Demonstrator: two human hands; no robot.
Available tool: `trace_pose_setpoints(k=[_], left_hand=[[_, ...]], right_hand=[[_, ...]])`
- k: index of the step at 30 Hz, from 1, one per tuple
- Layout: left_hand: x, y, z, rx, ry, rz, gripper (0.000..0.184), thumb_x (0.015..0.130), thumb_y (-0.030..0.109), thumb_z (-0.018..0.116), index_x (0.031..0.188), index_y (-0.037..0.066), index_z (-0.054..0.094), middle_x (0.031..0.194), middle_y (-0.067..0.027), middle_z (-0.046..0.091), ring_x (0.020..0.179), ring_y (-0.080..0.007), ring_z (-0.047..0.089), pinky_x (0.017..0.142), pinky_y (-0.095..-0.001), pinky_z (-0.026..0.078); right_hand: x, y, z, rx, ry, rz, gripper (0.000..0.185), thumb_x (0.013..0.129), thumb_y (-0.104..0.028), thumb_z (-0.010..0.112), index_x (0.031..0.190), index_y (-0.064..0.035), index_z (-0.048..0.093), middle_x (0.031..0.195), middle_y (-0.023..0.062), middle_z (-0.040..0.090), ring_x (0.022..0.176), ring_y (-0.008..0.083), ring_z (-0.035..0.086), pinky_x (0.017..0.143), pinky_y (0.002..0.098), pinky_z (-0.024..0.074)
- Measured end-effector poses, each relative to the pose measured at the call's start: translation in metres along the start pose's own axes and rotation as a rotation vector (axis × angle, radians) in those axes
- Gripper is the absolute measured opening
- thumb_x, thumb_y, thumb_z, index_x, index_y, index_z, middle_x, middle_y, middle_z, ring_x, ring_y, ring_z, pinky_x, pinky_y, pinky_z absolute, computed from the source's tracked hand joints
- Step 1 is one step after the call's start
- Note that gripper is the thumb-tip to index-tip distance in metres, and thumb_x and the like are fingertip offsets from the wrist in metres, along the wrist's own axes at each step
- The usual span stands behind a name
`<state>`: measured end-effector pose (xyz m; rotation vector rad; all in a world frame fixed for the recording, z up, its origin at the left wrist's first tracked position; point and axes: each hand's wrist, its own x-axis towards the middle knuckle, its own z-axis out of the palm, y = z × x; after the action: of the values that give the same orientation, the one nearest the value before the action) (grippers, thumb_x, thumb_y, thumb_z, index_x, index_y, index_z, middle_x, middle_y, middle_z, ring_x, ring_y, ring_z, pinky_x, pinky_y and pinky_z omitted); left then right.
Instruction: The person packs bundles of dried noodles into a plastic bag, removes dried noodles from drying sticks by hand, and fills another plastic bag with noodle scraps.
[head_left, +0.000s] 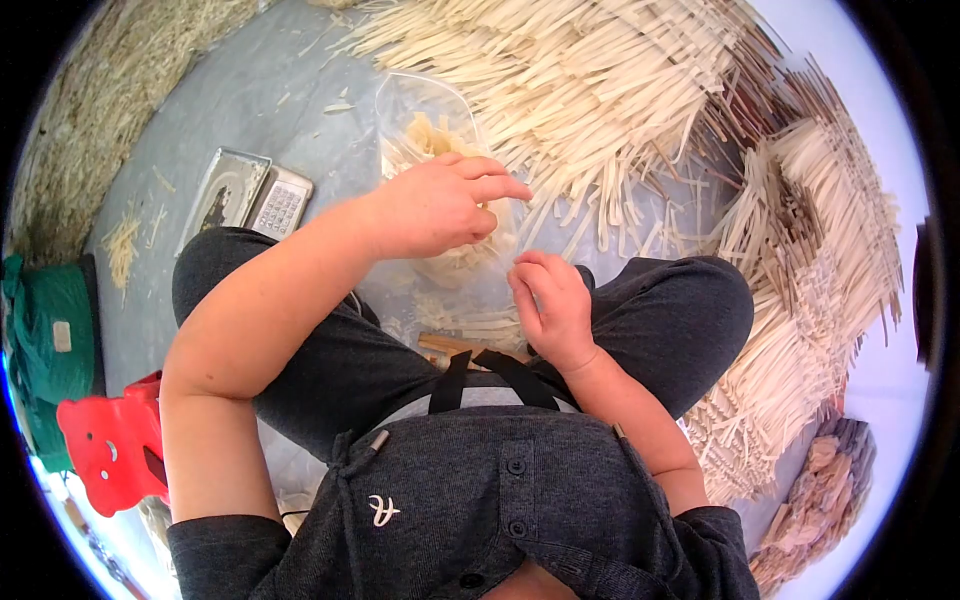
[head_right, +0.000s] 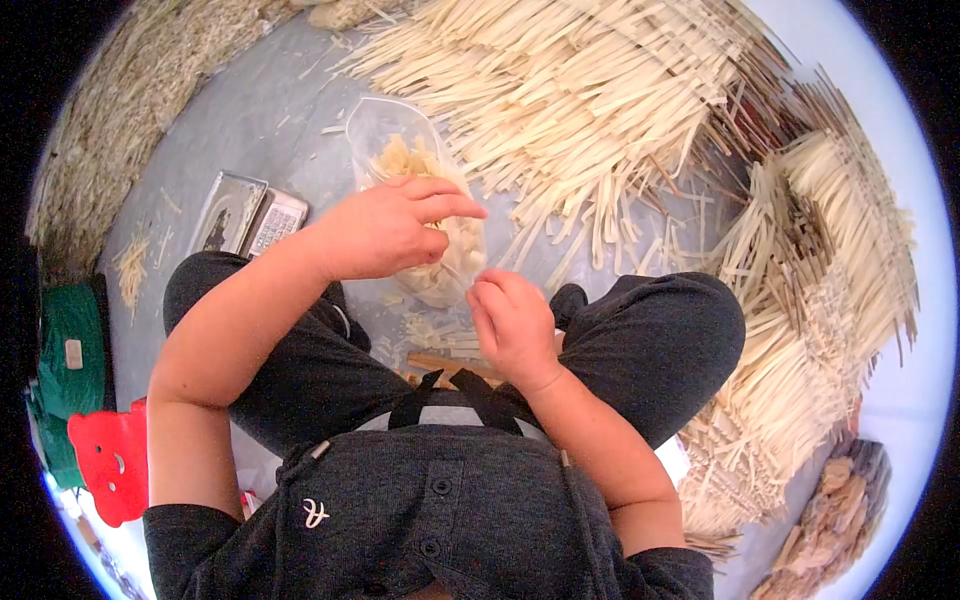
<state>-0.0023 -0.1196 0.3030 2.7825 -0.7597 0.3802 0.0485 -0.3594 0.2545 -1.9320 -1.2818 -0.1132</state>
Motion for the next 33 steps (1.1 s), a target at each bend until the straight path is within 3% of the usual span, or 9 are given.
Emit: trace_pose_setpoints(k=[1,5,7,12,22,26,28,31,33], left_hand=[[-0.001,-0.003,0.006,0.050,0.104,0.084,0.010,0.081,0.021,0.069,0.086,0.013,0.065,0.091,-0.0018,0.063,0.092,-0.0259,0.061,0.086,-0.0409,0.047],[-0.005,-0.016,0.014,-0.208,-0.139,-0.107,0.010,0.081,0.022,0.069,0.084,0.013,0.066,0.091,-0.0034,0.067,0.095,-0.0246,0.062,0.090,-0.0396,0.045],[-0.005,-0.018,0.012,-0.297,-0.196,-0.213,0.010,0.080,0.022,0.070,0.084,0.013,0.066,0.090,-0.0040,0.067,0.093,-0.0256,0.062,0.089,-0.0390,0.046],[-0.005,-0.030,0.023,-0.516,-0.209,-0.353,0.012,0.078,0.018,0.072,0.087,0.012,0.066,0.086,-0.0063,0.067,0.090,-0.0254,0.064,0.079,-0.0370,0.050],[-0.004,-0.038,0.023,-0.638,-0.236,-0.343,0.012,0.079,0.014,0.074,0.083,0.009,0.065,0.085,-0.0057,0.066,0.086,-0.0231,0.061,0.077,-0.0359,0.048],[-0.007,-0.041,0.025,-0.649,-0.173,-0.306,0.013,0.077,0.015,0.073,0.086,0.009,0.066,0.084,-0.0090,0.068,0.084,-0.0256,0.065,0.074,-0.0372,0.050],[-0.007,-0.040,0.024,-0.658,-0.152,-0.304,0.013,0.077,0.014,0.073,0.087,0.009,0.066,0.085,-0.0092,0.068,0.084,-0.0257,0.065,0.074,-0.0373,0.050],[-0.006,-0.039,0.019,-0.657,-0.180,-0.311,0.014,0.077,0.014,0.072,0.087,0.009,0.066,0.086,-0.0092,0.068,0.086,-0.0257,0.065,0.075,-0.0374,0.050],[-0.006,-0.038,0.015,-0.597,-0.209,-0.316,0.014,0.077,0.013,0.072,0.089,0.009,0.065,0.087,-0.0091,0.068,0.086,-0.0259,0.065,0.075,-0.0379,0.050]], right_hand=[[0.001,0.000,0.000,-0.040,0.016,-0.075,0.011,0.084,-0.006,0.067,0.094,-0.0058,0.063,0.088,0.0116,0.065,0.085,0.0320,0.064,0.076,0.0400,0.0489],[-0.005,0.008,0.007,0.031,0.039,-0.015,0.010,0.085,-0.006,0.065,0.095,-0.0037,0.062,0.088,0.0125,0.066,0.083,0.0322,0.065,0.075,0.0394,0.0498],[-0.007,0.006,0.008,0.181,-0.056,0.271,0.009,0.088,-0.006,0.064,0.096,-0.0019,0.061,0.086,0.0139,0.067,0.081,0.0315,0.066,0.074,0.0381,0.0509],[0.005,0.000,0.010,0.318,-0.010,0.382,0.016,0.087,-0.012,0.067,0.098,-0.0014,0.062,0.086,0.0125,0.068,0.081,0.0238,0.068,0.071,0.0341,0.0511],[0.031,0.003,0.026,0.332,-0.060,0.582,0.015,0.085,-0.015,0.067,0.091,-0.0011,0.065,0.079,0.0076,0.064,0.070,0.0147,0.058,0.068,0.0297,0.0486],[0.032,0.008,0.034,0.373,-0.077,0.616,0.015,0.085,-0.013,0.067,0.090,0.0001,0.063,0.079,0.0084,0.063,0.071,0.0146,0.058,0.067,0.0298,0.0483],[0.029,0.009,0.037,0.379,0.027,0.434,0.012,0.085,-0.010,0.066,0.089,0.0009,0.063,0.078,0.0077,0.063,0.071,0.0136,0.057,0.067,0.0294,0.0481],[0.031,0.006,0.034,0.375,0.007,0.403,0.011,0.085,-0.010,0.067,0.089,0.0006,0.063,0.078,0.0060,0.063,0.071,0.0122,0.056,0.067,0.0286,0.0479],[0.032,0.001,0.027,0.367,-0.021,0.469,0.011,0.086,-0.010,0.067,0.088,0.0003,0.064,0.078,0.0051,0.063,0.071,0.0115,0.056,0.067,0.0280,0.0478]])
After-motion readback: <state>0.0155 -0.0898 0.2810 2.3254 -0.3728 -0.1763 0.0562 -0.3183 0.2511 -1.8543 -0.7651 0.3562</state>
